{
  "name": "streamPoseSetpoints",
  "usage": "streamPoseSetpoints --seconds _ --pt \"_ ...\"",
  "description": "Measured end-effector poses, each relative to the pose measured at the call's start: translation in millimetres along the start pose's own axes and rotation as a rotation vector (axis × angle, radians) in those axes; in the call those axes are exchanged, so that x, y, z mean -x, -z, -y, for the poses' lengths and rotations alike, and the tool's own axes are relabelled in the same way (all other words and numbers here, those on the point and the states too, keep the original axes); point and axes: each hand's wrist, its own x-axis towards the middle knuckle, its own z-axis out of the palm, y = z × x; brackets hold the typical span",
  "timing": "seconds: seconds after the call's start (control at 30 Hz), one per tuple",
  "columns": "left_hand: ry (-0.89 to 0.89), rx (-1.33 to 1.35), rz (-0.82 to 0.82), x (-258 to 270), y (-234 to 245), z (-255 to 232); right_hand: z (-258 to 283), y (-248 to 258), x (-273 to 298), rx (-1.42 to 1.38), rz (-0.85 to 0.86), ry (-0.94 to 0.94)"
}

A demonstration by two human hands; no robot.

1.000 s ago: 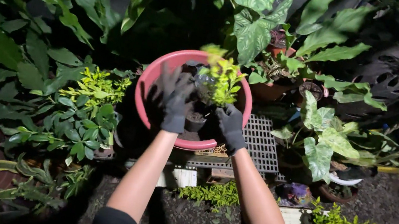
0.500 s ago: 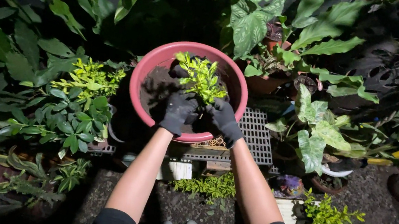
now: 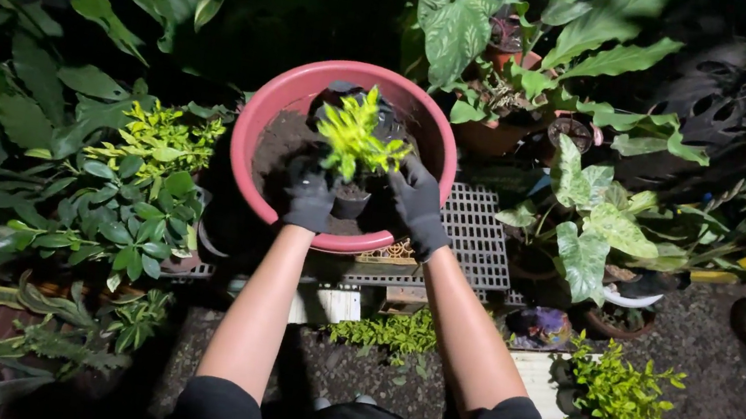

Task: Planting a small green plant into a red pot filled with soil and a liner.

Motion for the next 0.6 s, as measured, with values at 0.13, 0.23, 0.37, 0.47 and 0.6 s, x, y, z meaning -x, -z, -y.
streamPoseSetpoints --seconds 0.13,0.23,0.37,0.47,0.6 --pt "-0.054 0.162 0.061 3 21 -7 19 -2 1 -0.120 0.016 0.039" --pt "-0.001 0.610 -0.132 -2 36 -14 15 -2 0 -0.128 0.013 0.017" --pt "0.074 0.209 0.011 -14 73 -33 5 0 1 -0.006 0.031 -0.050" --pt "0.089 0.153 0.142 -30 154 -67 -3 0 1 -0.058 0.026 -0.117" --pt "0.296 0.654 0.178 -42 232 -100 -8 -2 -1 -0.099 -0.012 -0.232"
